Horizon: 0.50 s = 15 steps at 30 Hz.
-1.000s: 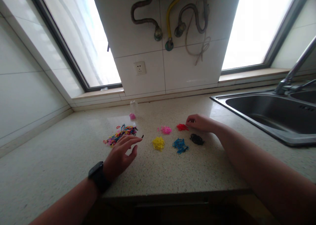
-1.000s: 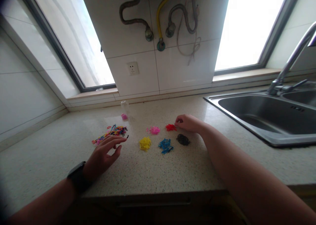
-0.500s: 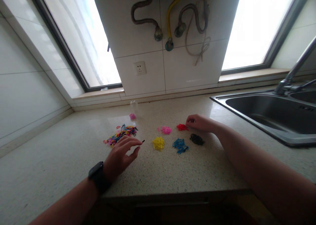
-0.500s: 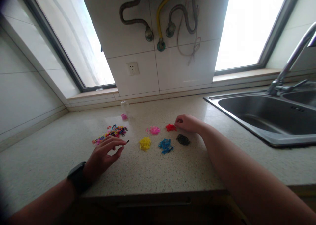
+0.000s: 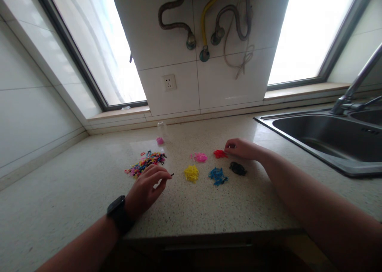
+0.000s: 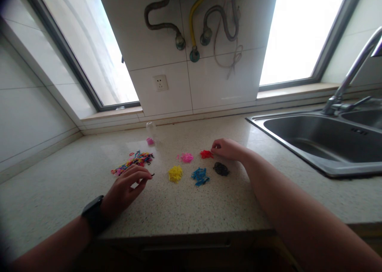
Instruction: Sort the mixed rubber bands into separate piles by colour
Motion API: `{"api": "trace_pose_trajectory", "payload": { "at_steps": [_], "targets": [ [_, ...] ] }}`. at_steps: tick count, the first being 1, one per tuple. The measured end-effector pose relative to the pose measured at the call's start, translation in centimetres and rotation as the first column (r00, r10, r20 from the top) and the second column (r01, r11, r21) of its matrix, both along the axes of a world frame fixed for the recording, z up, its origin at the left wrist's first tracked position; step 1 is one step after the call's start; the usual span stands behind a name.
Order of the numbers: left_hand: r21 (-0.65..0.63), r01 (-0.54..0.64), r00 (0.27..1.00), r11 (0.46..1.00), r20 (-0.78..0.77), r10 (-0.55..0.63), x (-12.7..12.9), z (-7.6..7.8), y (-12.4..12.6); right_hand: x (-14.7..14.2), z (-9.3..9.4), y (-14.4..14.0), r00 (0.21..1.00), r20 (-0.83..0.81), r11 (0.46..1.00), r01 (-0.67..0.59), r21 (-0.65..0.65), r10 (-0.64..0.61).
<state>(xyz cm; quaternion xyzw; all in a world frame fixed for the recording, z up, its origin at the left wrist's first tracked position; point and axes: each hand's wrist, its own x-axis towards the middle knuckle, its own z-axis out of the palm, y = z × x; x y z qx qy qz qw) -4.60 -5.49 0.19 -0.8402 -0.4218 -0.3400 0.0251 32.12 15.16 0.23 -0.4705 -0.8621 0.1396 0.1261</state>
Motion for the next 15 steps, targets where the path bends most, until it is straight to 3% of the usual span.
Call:
{"api": "trace_pose_trajectory", "payload": {
  "at_steps": [15],
  "targets": [
    [-0.021,0.029,1.0,0.999,0.0,-0.029,-0.03,-0.17,-0.03,0.01,0.08,-0.04,1.0,-0.003,1.0,-0.008,-0.006,0.008]
  ]
}}
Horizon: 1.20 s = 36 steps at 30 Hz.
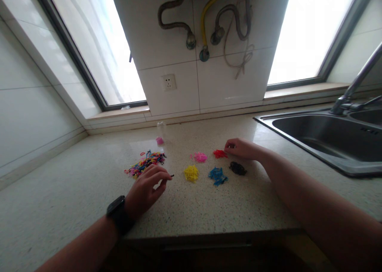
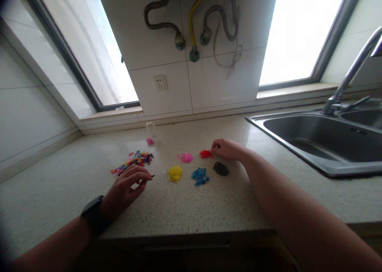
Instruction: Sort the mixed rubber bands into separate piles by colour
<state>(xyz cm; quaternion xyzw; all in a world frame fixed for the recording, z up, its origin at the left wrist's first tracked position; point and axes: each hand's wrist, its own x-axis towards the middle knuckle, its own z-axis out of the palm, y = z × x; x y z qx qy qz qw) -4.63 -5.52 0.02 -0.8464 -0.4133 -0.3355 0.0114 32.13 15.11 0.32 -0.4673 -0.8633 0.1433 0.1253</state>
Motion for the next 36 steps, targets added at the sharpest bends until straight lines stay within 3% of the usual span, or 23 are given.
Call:
{"api": "trace_pose_trajectory", "payload": {
  "at_steps": [36],
  "targets": [
    [0.037,-0.012,0.998,0.999,-0.056,0.014,0.45,-0.11,-0.12,-0.01,0.01,-0.05,1.0,-0.004,1.0,0.007,-0.017,-0.007]
  ]
}}
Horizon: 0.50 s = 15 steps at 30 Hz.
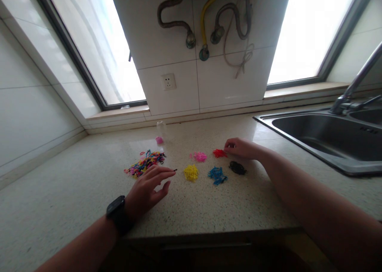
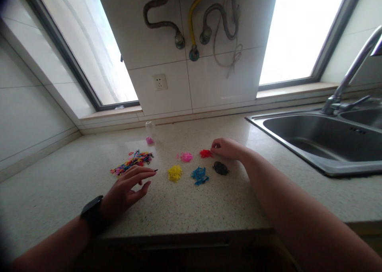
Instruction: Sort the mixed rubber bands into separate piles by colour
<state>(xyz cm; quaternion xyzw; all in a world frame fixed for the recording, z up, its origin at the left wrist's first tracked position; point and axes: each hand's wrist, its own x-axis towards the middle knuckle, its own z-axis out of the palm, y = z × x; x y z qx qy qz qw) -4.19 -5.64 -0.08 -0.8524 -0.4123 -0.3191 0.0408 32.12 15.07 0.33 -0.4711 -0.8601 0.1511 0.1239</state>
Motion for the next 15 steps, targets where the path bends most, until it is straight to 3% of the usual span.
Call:
{"api": "trace_pose_trajectory", "payload": {
  "at_steps": [15],
  "targets": [
    [-0.007,0.059,0.99,0.998,-0.131,-0.06,0.49,0.31,-0.38,-0.01,0.08,-0.11,1.0,-0.004,1.0,-0.006,-0.01,0.006]
  ]
}}
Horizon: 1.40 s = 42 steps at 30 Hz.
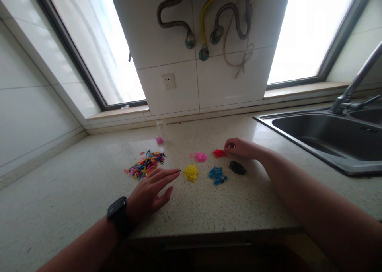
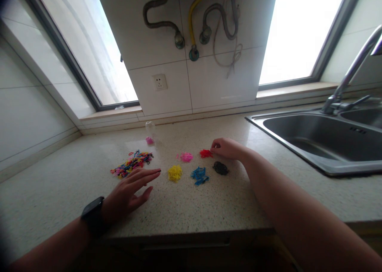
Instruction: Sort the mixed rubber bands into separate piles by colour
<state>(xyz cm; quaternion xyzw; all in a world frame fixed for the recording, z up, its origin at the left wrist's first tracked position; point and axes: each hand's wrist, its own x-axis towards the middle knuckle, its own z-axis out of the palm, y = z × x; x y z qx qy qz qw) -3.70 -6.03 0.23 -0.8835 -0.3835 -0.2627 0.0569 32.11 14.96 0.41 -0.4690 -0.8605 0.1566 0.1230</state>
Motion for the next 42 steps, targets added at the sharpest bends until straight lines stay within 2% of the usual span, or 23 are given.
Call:
{"api": "trace_pose_trajectory", "payload": {
  "at_steps": [5,9,11,13,15,19,22,24,29,32,34,37,39,42],
  "targets": [
    [-0.051,-0.002,0.999,0.999,-0.048,0.0,0.1,0.1,0.0,-0.2,0.2,-0.4,1.0,-0.004,1.0,0.005,0.024,-0.005],
    [-0.07,0.003,0.997,0.998,-0.076,-0.008,0.2,0.1,0.0,-1.2,1.2,-1.8,0.993,-0.113,0.984,0.041,0.175,-0.021],
    [-0.074,0.011,0.996,0.997,-0.083,-0.017,0.4,0.2,0.0,-2.2,1.9,-3.2,0.985,-0.173,0.972,0.03,0.233,0.011],
    [-0.075,0.018,0.995,0.997,-0.092,-0.025,0.5,0.3,0.0,-3.6,2.6,-5.1,0.972,-0.212,0.967,-0.044,0.25,0.099],
    [-0.071,0.028,0.994,0.997,-0.107,-0.035,0.7,0.4,-0.1,-5.2,3.1,-7.1,0.945,-0.232,0.95,-0.169,0.261,0.231],
    [-0.047,0.028,0.989,0.999,-0.143,-0.035,1.1,0.3,-0.1,-8.2,3.4,-10.3,0.84,-0.234,0.858,-0.418,0.299,0.49],
    [-0.024,0.038,0.986,0.999,-0.162,-0.042,1.3,0.2,-0.2,-9.4,2.9,-11.3,0.777,-0.208,0.791,-0.518,0.325,0.594],
    [-0.011,0.053,0.981,0.999,-0.185,-0.054,1.5,0.2,-0.2,-9.8,2.4,-11.5,0.761,-0.194,0.77,-0.538,0.344,0.619],
    [0.012,0.056,0.972,0.998,-0.227,-0.052,1.6,0.2,-0.2,-10.1,2.2,-11.5,0.754,-0.19,0.761,-0.549,0.346,0.629],
    [0.003,0.053,0.973,0.999,-0.225,-0.051,1.5,0.1,-0.2,-9.1,2.9,-11.0,0.773,-0.215,0.793,-0.529,0.302,0.597],
    [-0.008,0.055,0.976,0.998,-0.212,-0.056,1.4,0.0,-0.3,-7.6,3.4,-10.0,0.824,-0.248,0.855,-0.452,0.254,0.509],
    [-0.03,0.059,0.978,0.998,-0.2,-0.064,1.2,0.0,-0.3,-4.4,3.8,-7.6,0.897,-0.313,0.949,-0.287,0.126,0.313],
    [-0.037,0.066,0.977,0.997,-0.202,-0.072,1.1,0.0,-0.3,-2.0,3.8,-5.8,0.929,-0.288,0.97,-0.242,0.009,0.234],
    [-0.043,0.074,0.977,0.996,-0.198,-0.081,1.0,-0.1,-0.3,0.9,3.5,-3.7,0.97,-0.164,0.969,-0.202,-0.139,0.179]
  ]
}}
